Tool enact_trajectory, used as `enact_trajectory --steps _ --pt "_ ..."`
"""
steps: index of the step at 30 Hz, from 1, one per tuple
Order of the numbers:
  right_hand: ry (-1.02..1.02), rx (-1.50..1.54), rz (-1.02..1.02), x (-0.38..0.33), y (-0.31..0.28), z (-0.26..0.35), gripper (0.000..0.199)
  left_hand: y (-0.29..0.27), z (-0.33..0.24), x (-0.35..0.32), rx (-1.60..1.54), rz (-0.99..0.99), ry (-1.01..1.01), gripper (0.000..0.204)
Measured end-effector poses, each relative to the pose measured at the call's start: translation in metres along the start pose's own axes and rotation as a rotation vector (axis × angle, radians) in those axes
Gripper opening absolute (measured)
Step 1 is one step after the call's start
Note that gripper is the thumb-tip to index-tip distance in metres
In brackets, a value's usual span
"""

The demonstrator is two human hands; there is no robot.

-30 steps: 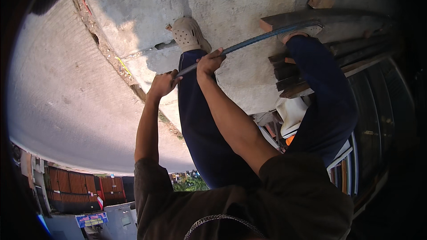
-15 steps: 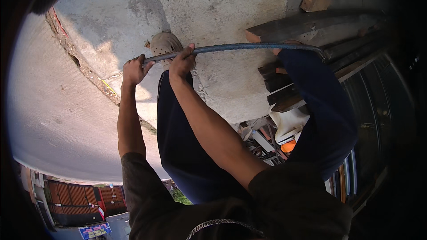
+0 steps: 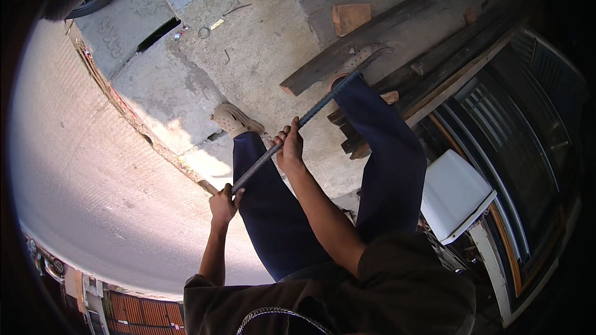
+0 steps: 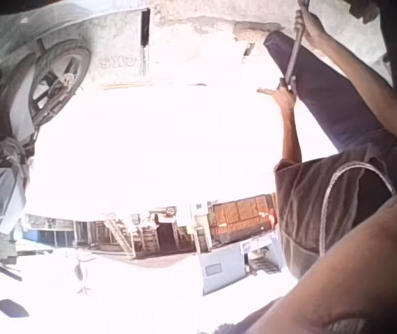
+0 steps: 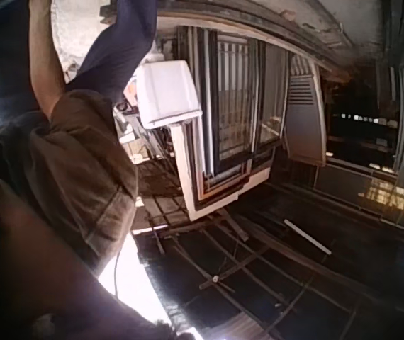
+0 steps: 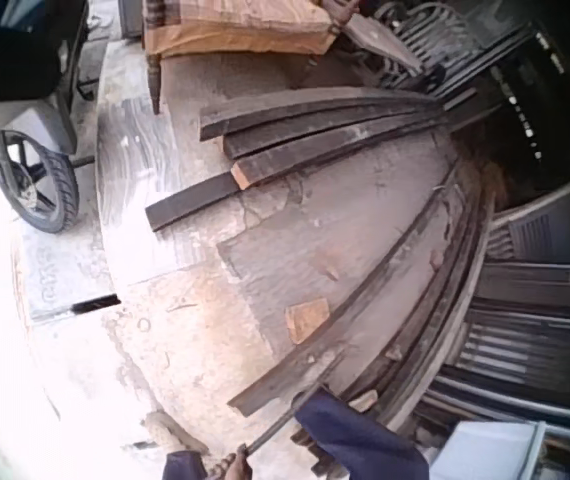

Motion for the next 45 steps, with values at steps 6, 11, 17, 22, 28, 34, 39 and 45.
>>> enact_trajectory --steps 6,11,17,22,28,34,39,45 --pt "-0.072 -0.048 -0.107 -0.013 0.003 0.143 0.054 -0.049 -0.172 0.0 -0.102 0.089 -0.058 0.037" --pt "0.055 -0.097 -0.078 -0.025 -0.013 0.193 0.051 -0.087 -0.275 -0.044 0.01 0.175 -0.122 0.037" --pt "0.27 0.147 0.051 -0.104 0.0 0.303 0.04 -0.227 -0.473 -0.064 0.024 0.179 -0.078 0.036" --pt "0.286 0.274 0.292 -0.142 -0.022 0.418 0.02 -0.284 -0.629 -0.072 -0.267 0.217 -0.102 0.044" --pt "0.172 -0.127 0.256 -0.109 -0.108 0.548 0.021 -0.339 -0.739 -0.07 -0.435 0.285 0.147 0.048" --pt "-0.567 -1.376 0.028 -0.103 -0.249 0.62 0.029 -0.404 -0.589 0.047 -0.768 -0.08 -0.148 0.044" --pt "-0.164 -0.99 0.013 -0.177 -0.152 0.656 0.028 -0.53 -0.491 0.091 -0.838 -0.376 -0.586 0.044" --pt "-0.151 -0.762 -0.488 -0.28 -0.066 0.689 0.025 -0.683 -0.638 0.264 -0.791 -0.315 -0.134 0.041"
Point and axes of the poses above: each hand's wrist, its own x-axis towards the middle knuckle, its own y-axis out of the palm, z = x × y, the point moved 3 cm from there along x, towards the middle knuckle, and after that the axes turned 3 degrees about x, right-handed, at the moved point
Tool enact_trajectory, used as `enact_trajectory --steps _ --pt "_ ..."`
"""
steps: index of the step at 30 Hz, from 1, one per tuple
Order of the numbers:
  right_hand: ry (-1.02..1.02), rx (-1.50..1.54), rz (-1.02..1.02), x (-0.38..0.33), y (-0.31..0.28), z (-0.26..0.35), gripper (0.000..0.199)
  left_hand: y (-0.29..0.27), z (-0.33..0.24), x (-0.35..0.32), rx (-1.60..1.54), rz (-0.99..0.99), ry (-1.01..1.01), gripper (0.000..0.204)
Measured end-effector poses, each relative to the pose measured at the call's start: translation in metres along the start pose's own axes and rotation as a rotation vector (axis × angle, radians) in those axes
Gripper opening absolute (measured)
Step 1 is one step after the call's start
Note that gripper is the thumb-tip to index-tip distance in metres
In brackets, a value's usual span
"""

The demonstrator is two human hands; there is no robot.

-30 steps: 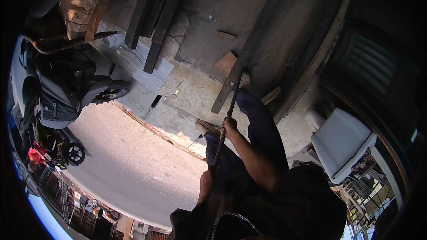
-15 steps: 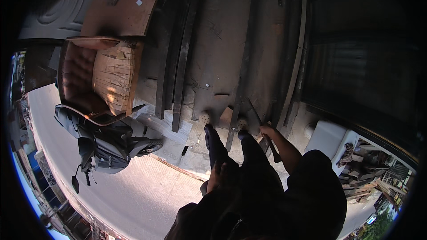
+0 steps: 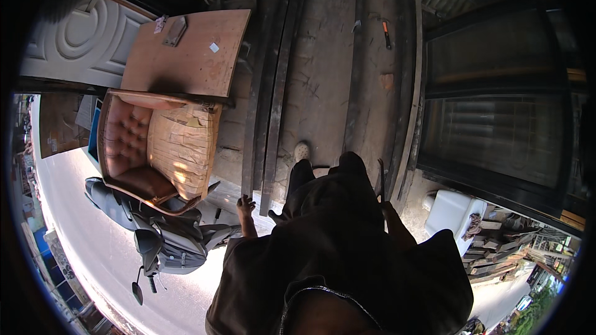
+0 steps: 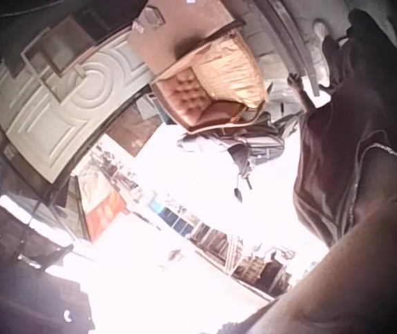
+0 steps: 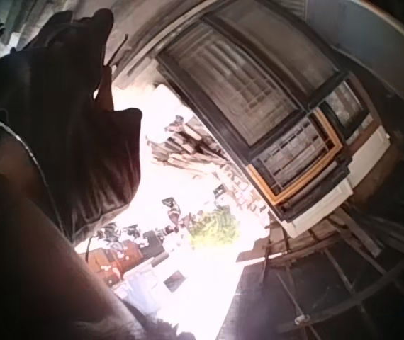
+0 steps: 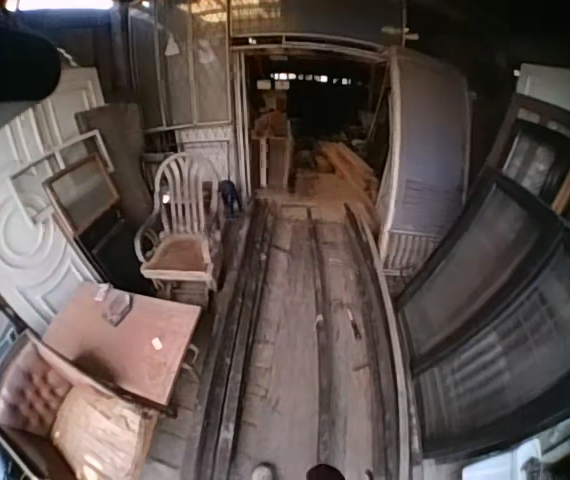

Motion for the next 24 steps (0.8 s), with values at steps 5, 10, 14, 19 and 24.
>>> enact_trajectory --steps 5,10,14,19,24 --pt "0.011 0.18 -0.019 -0.027 -0.005 0.073 0.024 0.128 -0.238 0.029 -0.013 0.238 0.347 0.042" --pt "0.052 0.257 0.005 -0.016 -0.019 0.124 0.023 0.206 -0.31 0.063 0.286 0.42 0.541 0.041" --pt "0.104 0.275 0.024 0.005 -0.043 0.156 0.023 0.238 -0.257 0.112 0.341 0.456 0.244 0.039" --pt "0.051 0.322 0.06 0.061 -0.071 0.236 0.022 0.231 -0.204 0.173 1.098 0.469 0.435 0.034" --pt "0.019 0.45 0.064 0.113 -0.116 0.313 0.021 0.322 -0.31 0.17 0.466 0.754 0.574 0.026"
Point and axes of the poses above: each hand's wrist, its own x-axis towards the middle knuckle, its own y-axis out of the palm, z = x × y, the point moved 3 cm from there along x, towards the middle knuckle, and after that the axes turned 3 degrees about x, right-handed, at the moved point
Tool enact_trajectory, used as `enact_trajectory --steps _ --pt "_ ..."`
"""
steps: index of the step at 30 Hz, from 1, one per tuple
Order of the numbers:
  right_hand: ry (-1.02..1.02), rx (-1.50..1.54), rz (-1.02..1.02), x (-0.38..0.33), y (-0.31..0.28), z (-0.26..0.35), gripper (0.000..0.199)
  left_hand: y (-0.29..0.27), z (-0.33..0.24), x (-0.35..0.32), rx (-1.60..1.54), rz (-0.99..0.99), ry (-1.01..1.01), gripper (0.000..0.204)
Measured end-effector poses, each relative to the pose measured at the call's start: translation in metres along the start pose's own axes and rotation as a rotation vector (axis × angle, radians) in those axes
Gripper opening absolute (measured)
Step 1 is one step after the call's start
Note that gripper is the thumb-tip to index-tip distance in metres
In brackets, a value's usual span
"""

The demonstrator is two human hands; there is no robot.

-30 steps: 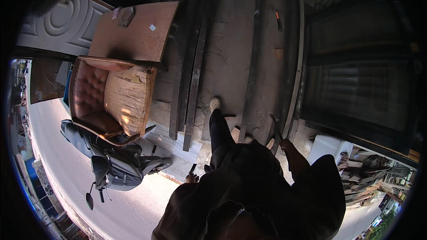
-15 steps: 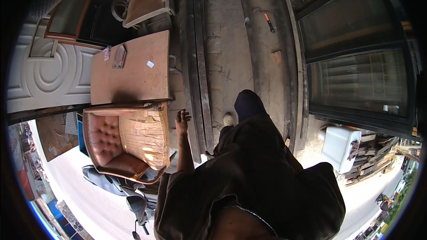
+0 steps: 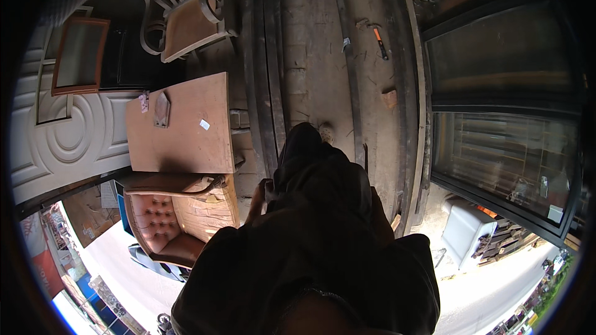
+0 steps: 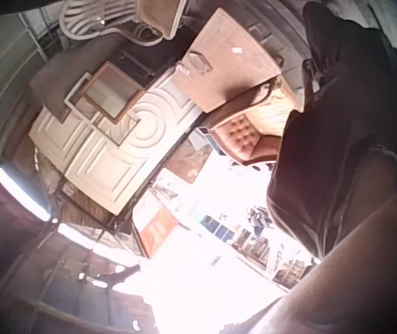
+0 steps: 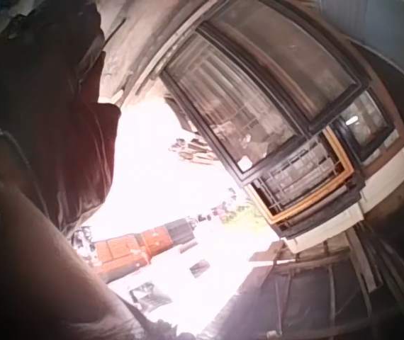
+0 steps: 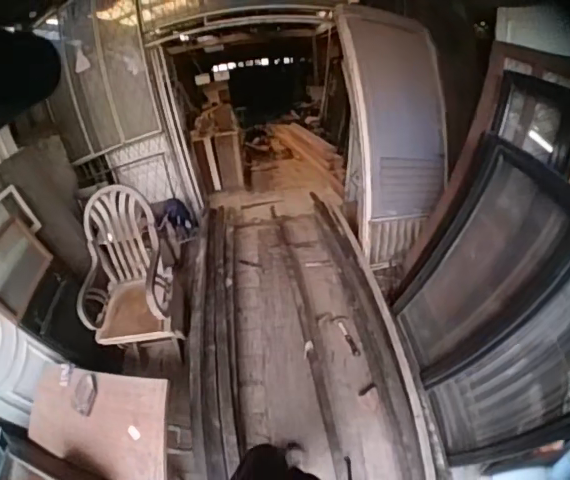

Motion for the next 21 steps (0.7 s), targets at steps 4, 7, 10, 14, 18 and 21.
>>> enact_trajectory --steps 4,7,10,14,18,21 --pt "0.0 0.081 -0.017 0.025 -0.014 0.056 0.021 -0.008 -0.142 0.104 0.388 0.146 -0.114 0.031" --pt "0.016 0.137 -0.039 0.027 -0.019 0.086 0.021 -0.01 -0.212 0.195 0.395 0.075 -0.205 0.033" --pt "0.039 0.158 -0.043 0.017 -0.012 0.113 0.02 -0.037 -0.206 0.288 0.17 0.023 -0.245 0.032" --pt "0.079 0.17 -0.05 0.007 0.003 0.126 0.02 -0.029 -0.223 0.359 0.028 0.046 -0.109 0.025" --pt "0.15 0.204 -0.077 -0.002 0.006 0.132 0.019 0.008 -0.262 0.381 0.124 0.088 -0.118 0.033" --pt "0.178 0.226 -0.088 -0.004 0.0 0.136 0.019 0.028 -0.277 0.385 0.23 0.165 -0.136 0.037"
Point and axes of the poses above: each hand's wrist, its own x-axis towards the middle knuckle, its own y-axis out of the palm, z = x × y, the point moved 3 cm from there along x, towards the middle knuckle, and after that the axes turned 3 degrees about x, right-handed, at the moved point
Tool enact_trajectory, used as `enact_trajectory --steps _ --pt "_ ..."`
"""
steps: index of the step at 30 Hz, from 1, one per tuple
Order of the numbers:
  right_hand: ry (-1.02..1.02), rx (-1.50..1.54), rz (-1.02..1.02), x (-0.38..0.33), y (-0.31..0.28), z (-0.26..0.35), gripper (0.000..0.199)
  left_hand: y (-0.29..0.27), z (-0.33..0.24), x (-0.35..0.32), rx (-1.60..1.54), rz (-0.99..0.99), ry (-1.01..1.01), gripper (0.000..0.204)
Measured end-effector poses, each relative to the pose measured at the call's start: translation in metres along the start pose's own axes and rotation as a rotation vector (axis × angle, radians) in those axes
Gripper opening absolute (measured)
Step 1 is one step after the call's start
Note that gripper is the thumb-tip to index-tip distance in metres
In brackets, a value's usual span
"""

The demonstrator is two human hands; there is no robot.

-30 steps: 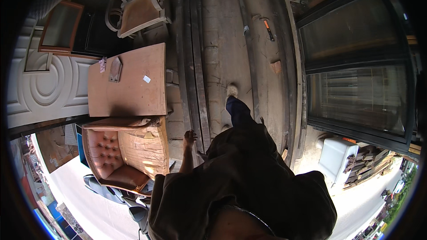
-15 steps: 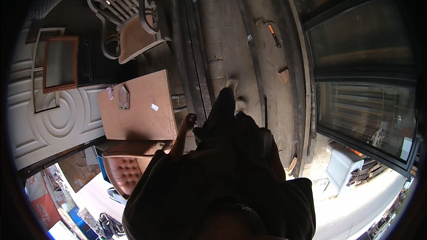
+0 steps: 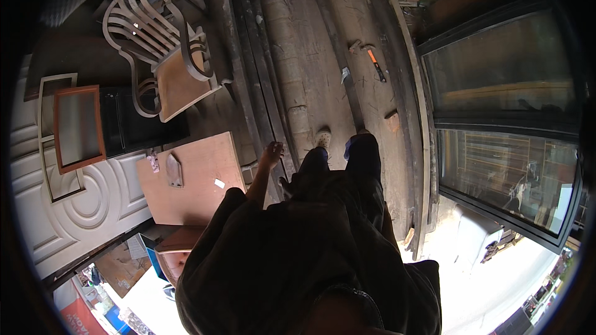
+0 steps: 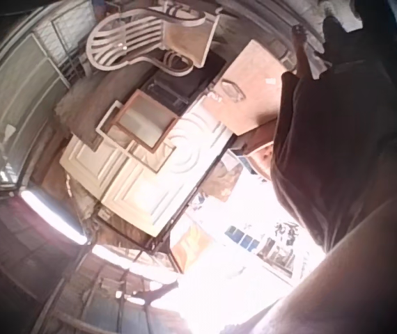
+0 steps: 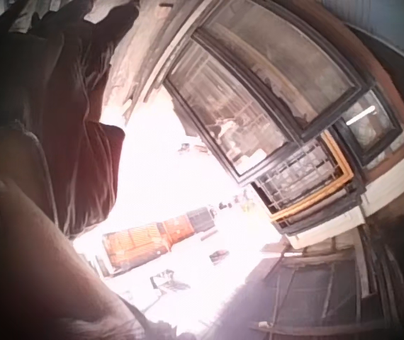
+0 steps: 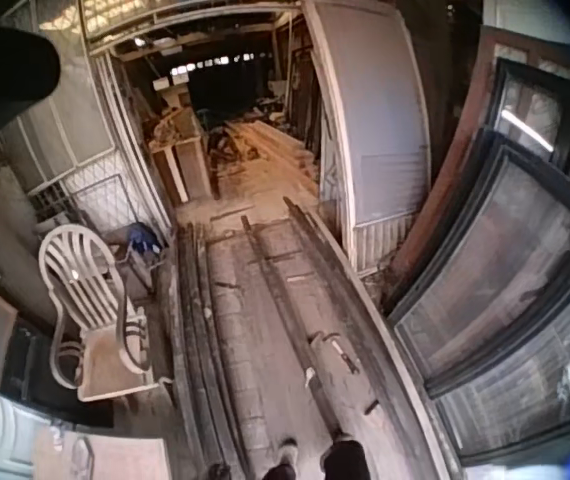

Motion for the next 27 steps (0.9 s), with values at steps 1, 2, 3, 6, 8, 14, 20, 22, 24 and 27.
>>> enact_trajectory --steps 1,2,3,6,8,14,20,22,24,27 --pt "0.01 0.011 -0.004 -0.002 -0.002 0.0 0.019 0.008 -0.006 -0.007 0.057 0.034 -0.014 0.037" --pt "0.01 0.026 -0.004 0.001 -0.002 0.01 0.019 0.013 -0.004 -0.006 0.065 0.06 -0.042 0.038" --pt "0.013 0.035 -0.009 0.002 -0.006 0.016 0.019 0.018 -0.001 -0.005 0.073 0.087 -0.069 0.038" --pt "0.039 0.065 -0.002 -0.001 -0.004 0.027 0.018 0.019 0.004 0.002 0.196 0.179 -0.111 0.042" --pt "0.043 0.073 -0.009 -0.005 -0.008 0.034 0.018 0.033 0.009 0.024 0.235 0.191 -0.104 0.044" --pt "0.052 0.12 -0.027 -0.017 -0.022 0.057 0.018 0.068 -0.026 0.066 0.039 0.096 -0.18 0.046" --pt "0.055 0.172 0.033 0.011 -0.03 0.104 0.018 0.113 -0.048 0.092 0.016 0.088 -0.037 0.043" --pt "0.07 0.218 0.065 0.024 -0.036 0.119 0.017 0.145 -0.044 0.083 0.069 0.177 -0.067 0.04" --pt "0.045 0.402 0.317 0.072 -0.021 0.103 0.015 0.18 -0.017 0.094 0.144 0.26 -0.02 0.036" --pt "0.115 0.122 0.441 0.164 0.002 0.128 0.014 0.252 -0.007 0.095 0.027 0.251 -0.169 0.032"
Point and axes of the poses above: each hand's wrist, its own x-axis towards the middle knuckle, its own y-axis out of the palm, z = x × y, the point moved 3 cm from there along x, towards the middle knuckle, and after that the axes turned 3 degrees about x, right-handed, at the moved point
